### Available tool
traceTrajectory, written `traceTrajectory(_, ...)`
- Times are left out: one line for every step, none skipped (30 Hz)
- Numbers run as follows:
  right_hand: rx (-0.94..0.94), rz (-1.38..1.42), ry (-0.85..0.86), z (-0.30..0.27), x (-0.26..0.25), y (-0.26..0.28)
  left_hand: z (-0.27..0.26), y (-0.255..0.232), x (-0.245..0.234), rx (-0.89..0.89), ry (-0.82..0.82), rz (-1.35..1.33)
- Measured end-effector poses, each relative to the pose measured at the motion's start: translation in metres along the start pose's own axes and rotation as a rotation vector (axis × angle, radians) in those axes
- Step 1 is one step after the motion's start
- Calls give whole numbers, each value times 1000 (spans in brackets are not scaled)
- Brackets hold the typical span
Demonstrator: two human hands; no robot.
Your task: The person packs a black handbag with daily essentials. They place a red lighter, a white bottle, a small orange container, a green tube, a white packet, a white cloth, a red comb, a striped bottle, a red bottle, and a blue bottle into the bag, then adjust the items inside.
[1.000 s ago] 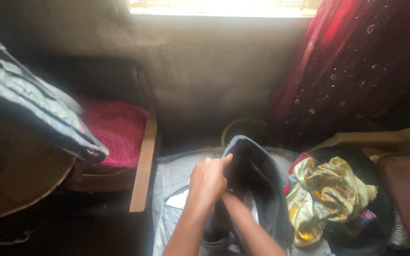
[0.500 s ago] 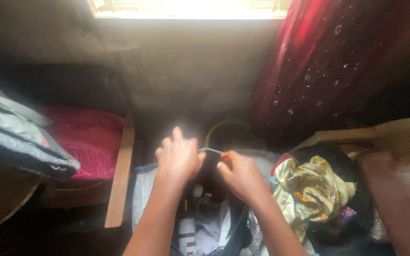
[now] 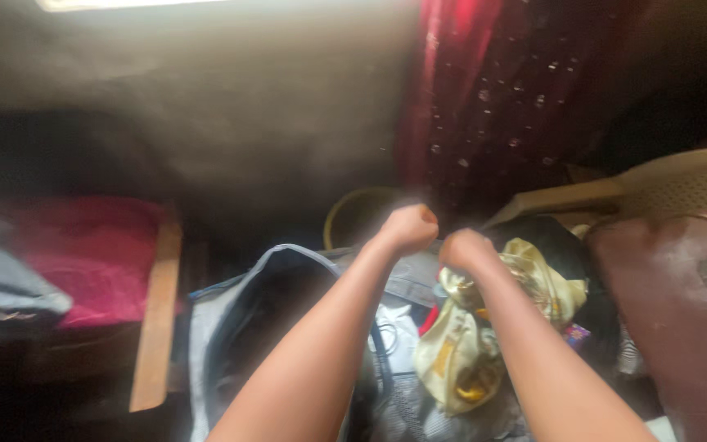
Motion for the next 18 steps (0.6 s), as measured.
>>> traceTrajectory(68,-161,158,-2,29,-28,2,9,27,-7,57,48)
traceTrajectory(81,-150,191,0,45,-49,4,16,52,-11,107,94)
traceTrajectory(94,-139,223,-2,61,-68,6,24,73,-42,137,97)
traceTrajectory(109,-125,260,-7,74,-86,4,33,93,-74,171,101)
traceTrajectory(123,-111,296,-9,81,-99,2,39,110,-106,205,105)
traceTrajectory(140,-94,336,-13,85,-109,-1,44,122,-182,176,25)
traceTrajectory(155,-51,273,-11,76,-114,-3,48,132,-258,147,-55)
traceTrajectory(167,-9,204,-4,59,-115,-2,53,139,-332,112,-134)
traceTrajectory(180,32,134,5,37,-113,-3,54,150,-412,150,-282)
traceTrajectory(144,138,200,7,19,-105,0,51,161,-447,190,-345)
traceTrajectory(107,245,263,6,-2,-97,3,47,170,-481,224,-384)
traceTrajectory(-28,596,429,-6,-20,-69,4,48,173,-486,248,-318)
traceTrajectory(-167,947,591,-24,-47,-41,4,51,174,-482,275,-219)
traceTrajectory(-194,1015,648,-38,-67,-25,1,56,172,-476,312,-106)
traceTrajectory(-221,1083,706,-54,-85,-11,-4,64,168,-472,367,45)
traceTrajectory(-246,1148,766,-71,-99,2,-15,72,165,-471,434,190)
traceTrajectory(-228,1193,782,-80,-110,11,-27,78,162,-464,507,325)
traceTrajectory(-208,1236,796,-87,-116,16,-41,82,160,-479,592,441)
Point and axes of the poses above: each hand's wrist, its own z-axis towards the middle knuckle, its own x-axis out of the palm, y = z × x, the point moved 8 cm from there along z, towards the middle knuckle, and after that the axes turned 13 degrees about -y, right-handed, at the moved point
